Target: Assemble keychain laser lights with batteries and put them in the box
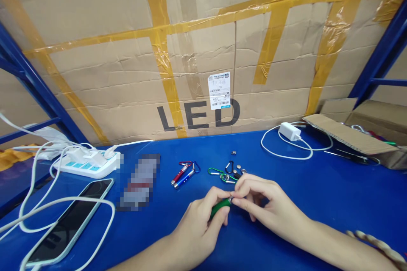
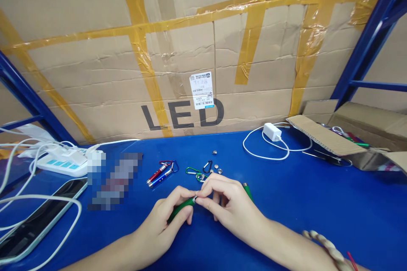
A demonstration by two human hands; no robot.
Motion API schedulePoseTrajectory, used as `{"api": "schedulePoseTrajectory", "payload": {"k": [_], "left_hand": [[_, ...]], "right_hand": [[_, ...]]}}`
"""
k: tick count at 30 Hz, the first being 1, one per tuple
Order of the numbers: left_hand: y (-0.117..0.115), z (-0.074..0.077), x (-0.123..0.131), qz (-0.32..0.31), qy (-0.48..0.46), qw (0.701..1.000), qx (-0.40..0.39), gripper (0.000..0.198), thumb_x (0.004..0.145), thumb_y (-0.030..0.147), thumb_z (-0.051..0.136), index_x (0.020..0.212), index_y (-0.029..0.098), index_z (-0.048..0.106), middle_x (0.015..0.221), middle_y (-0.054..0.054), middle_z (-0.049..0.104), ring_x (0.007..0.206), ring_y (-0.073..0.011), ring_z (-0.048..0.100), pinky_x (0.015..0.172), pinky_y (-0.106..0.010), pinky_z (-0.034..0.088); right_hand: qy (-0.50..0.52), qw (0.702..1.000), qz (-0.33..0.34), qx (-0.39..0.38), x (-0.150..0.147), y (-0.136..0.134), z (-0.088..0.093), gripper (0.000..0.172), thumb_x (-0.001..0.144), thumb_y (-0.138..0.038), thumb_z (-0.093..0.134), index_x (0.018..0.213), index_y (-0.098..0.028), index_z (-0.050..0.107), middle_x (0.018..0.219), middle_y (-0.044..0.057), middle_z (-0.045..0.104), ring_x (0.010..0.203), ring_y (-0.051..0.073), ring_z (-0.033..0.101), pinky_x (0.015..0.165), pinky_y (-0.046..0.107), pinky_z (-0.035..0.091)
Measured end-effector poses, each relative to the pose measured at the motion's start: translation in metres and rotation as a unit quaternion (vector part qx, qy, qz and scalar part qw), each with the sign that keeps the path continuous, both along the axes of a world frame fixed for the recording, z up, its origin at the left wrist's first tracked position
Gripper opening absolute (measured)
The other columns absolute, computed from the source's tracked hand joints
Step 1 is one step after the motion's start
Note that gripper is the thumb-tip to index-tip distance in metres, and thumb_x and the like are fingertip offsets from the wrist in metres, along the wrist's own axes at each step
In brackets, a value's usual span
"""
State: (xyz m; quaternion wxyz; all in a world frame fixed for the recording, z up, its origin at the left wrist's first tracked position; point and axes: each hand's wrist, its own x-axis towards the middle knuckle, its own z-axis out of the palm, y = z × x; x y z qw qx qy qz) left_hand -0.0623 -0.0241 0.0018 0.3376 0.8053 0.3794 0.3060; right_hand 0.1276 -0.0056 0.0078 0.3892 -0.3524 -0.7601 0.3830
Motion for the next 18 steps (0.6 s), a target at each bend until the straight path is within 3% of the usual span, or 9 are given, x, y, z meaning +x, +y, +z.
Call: {"api": "schedulePoseTrajectory", "payload": {"k": [18], "left_hand": [[-0.0012,-0.0005,0.0001,0.002,-0.002,1.000,-0.002,0.018,0.094,0.020,0.038,0.107,0.019,0.050,0.070,0.001,0.058,0.062,-0.0128,0.055,0.062,-0.021,0.040]], "right_hand": [[-0.001,1.000,0.004,0.004,-0.0001,-0.0008,0.0010,0.034,0.087,-0.043,0.054,0.066,-0.016,0.052,0.080,0.002,0.056,0.044,0.004,0.052,0.042,0.019,0.042]]}}
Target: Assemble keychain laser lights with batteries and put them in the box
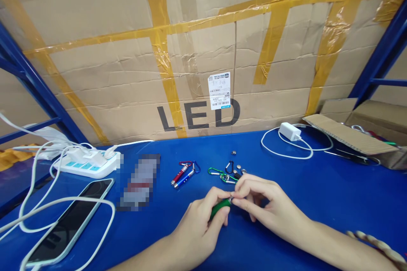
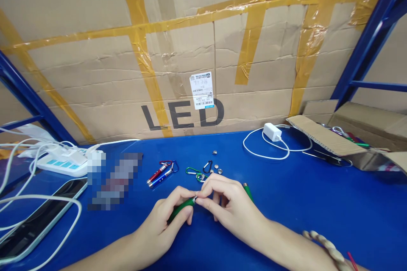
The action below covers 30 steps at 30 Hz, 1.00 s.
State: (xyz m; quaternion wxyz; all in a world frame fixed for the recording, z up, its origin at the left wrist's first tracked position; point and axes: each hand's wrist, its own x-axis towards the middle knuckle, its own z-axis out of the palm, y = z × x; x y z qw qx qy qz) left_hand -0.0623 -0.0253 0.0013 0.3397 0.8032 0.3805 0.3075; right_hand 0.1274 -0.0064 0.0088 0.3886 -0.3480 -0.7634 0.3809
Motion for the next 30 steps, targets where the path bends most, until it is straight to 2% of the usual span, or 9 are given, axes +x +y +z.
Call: {"api": "schedulePoseTrajectory", "payload": {"k": [16,24,30], "left_hand": [[0.0009,-0.0017,-0.0007,-0.004,0.000,1.000,0.004,0.016,0.094,0.021,0.038,0.106,0.021,0.050,0.070,0.003,0.057,0.062,-0.0123,0.055,0.062,-0.021,0.040],[0.0022,-0.0014,-0.0001,0.009,0.015,1.000,0.008,0.022,0.095,0.021,0.036,0.111,0.024,0.050,0.072,0.003,0.059,0.064,-0.0134,0.056,0.064,-0.023,0.041],[0.0042,0.0006,0.0001,0.006,0.024,0.999,0.024,0.027,0.096,0.023,0.035,0.116,0.025,0.053,0.071,0.003,0.060,0.065,-0.0130,0.057,0.065,-0.021,0.041]], "right_hand": [[0.008,1.000,-0.002,0.013,-0.0007,0.0011,-0.0016,0.025,0.086,-0.031,0.057,0.067,-0.015,0.053,0.080,0.002,0.057,0.044,0.004,0.054,0.043,0.017,0.041],[0.021,0.984,-0.013,0.179,0.0026,0.0042,0.0003,0.013,0.081,-0.018,0.064,0.068,-0.015,0.065,0.069,0.002,0.062,0.053,0.007,0.052,0.044,0.017,0.039],[0.029,0.982,-0.007,0.186,0.0010,0.0082,-0.0026,0.012,0.081,-0.017,0.064,0.070,-0.015,0.066,0.070,0.003,0.062,0.053,0.007,0.051,0.044,0.016,0.039]]}}
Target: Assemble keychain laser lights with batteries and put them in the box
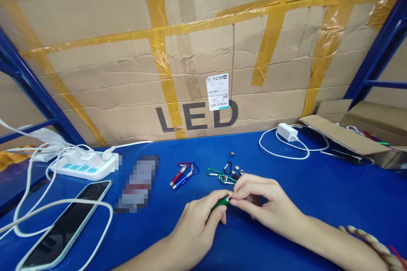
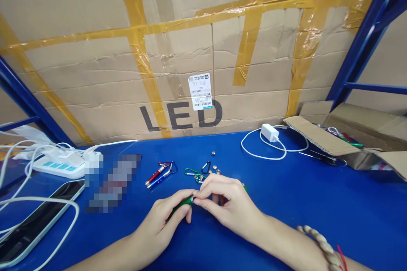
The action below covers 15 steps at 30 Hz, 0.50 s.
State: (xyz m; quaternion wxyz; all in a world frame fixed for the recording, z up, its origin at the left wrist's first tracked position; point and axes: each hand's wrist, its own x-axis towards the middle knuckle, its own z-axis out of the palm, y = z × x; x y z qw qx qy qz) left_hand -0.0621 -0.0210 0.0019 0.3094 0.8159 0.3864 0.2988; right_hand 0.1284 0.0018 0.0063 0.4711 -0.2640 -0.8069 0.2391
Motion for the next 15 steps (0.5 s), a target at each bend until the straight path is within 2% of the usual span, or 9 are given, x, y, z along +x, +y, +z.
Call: {"api": "schedulePoseTrajectory", "payload": {"k": [7,15], "left_hand": [[0.004,-0.007,-0.002,0.000,0.013,1.000,0.015,0.028,0.096,0.027,0.033,0.117,0.022,0.052,0.070,0.002,0.062,0.064,-0.0133,0.060,0.065,-0.020,0.043],[0.006,-0.012,-0.001,0.044,0.100,0.992,0.070,0.026,0.096,0.030,0.033,0.112,0.027,0.053,0.074,0.002,0.062,0.071,-0.0154,0.062,0.067,-0.022,0.045]], "right_hand": [[0.012,1.000,0.003,-0.025,-0.001,0.002,-0.008,0.014,0.083,-0.023,0.062,0.072,-0.015,0.066,0.074,0.003,0.060,0.056,0.008,0.052,0.047,0.017,0.041],[-0.042,0.997,-0.014,-0.069,0.002,0.001,-0.009,0.011,0.085,-0.024,0.058,0.079,-0.016,0.061,0.080,0.002,0.059,0.055,0.007,0.052,0.050,0.016,0.042]]}}
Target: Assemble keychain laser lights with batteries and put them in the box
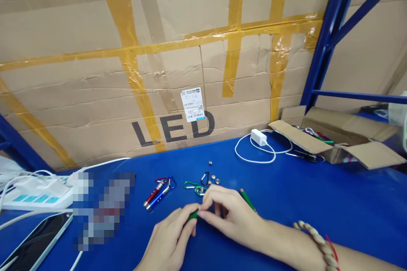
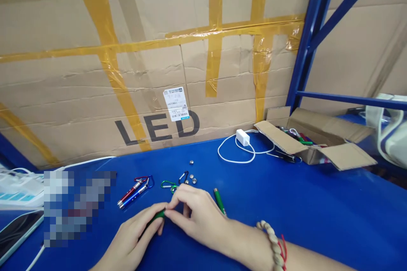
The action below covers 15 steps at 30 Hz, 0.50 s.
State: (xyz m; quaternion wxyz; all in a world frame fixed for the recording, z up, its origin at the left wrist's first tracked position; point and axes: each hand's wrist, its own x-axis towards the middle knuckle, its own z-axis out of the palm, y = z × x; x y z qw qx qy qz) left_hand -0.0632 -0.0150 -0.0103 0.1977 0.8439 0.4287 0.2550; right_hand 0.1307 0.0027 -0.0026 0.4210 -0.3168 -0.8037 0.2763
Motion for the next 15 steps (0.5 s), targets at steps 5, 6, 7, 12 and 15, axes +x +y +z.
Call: {"api": "schedulePoseTrajectory", "payload": {"k": [5,6,7,12,15], "left_hand": [[-0.001,0.011,0.009,0.009,0.038,0.999,0.023,0.026,0.095,0.026,0.032,0.090,0.022,0.058,0.071,0.001,0.061,0.069,-0.0163,0.060,0.067,-0.024,0.044],[0.000,0.013,0.010,0.010,0.037,0.999,0.024,0.027,0.095,0.025,0.031,0.091,0.021,0.058,0.071,0.001,0.061,0.069,-0.0159,0.061,0.068,-0.024,0.045],[0.001,0.015,0.010,0.009,0.037,0.999,0.024,0.028,0.096,0.025,0.030,0.092,0.021,0.057,0.074,0.001,0.062,0.071,-0.0155,0.061,0.070,-0.024,0.046],[0.000,0.018,0.007,0.036,0.038,0.996,0.068,0.028,0.099,0.020,0.028,0.111,0.018,0.054,0.083,-0.001,0.065,0.082,-0.0147,0.062,0.082,-0.031,0.048],[-0.007,0.014,0.007,0.050,0.068,0.991,0.108,0.018,0.093,0.026,0.051,0.105,0.014,0.059,0.103,-0.006,0.063,0.091,-0.0194,0.062,0.082,-0.040,0.050]], "right_hand": [[-0.016,1.000,-0.017,0.005,-0.006,0.001,0.002,0.009,0.085,-0.022,0.060,0.078,-0.016,0.061,0.077,-0.002,0.059,0.044,0.003,0.050,0.050,0.016,0.043],[-0.016,0.999,-0.027,0.008,-0.006,0.002,0.002,0.009,0.085,-0.022,0.060,0.078,-0.016,0.061,0.077,-0.002,0.060,0.044,0.003,0.050,0.051,0.017,0.043],[-0.016,0.999,-0.042,0.014,-0.005,0.003,0.002,0.009,0.084,-0.023,0.062,0.078,-0.016,0.062,0.079,-0.002,0.061,0.048,0.004,0.052,0.055,0.018,0.044],[-0.059,0.993,-0.091,0.053,0.004,-0.001,0.005,0.012,0.085,-0.028,0.061,0.089,-0.017,0.063,0.085,0.001,0.064,0.057,0.008,0.052,0.061,0.022,0.044],[-0.117,0.985,-0.092,0.084,0.006,-0.015,0.010,0.019,0.086,-0.031,0.061,0.095,-0.015,0.062,0.085,0.001,0.064,0.063,0.010,0.056,0.064,0.025,0.046]]}}
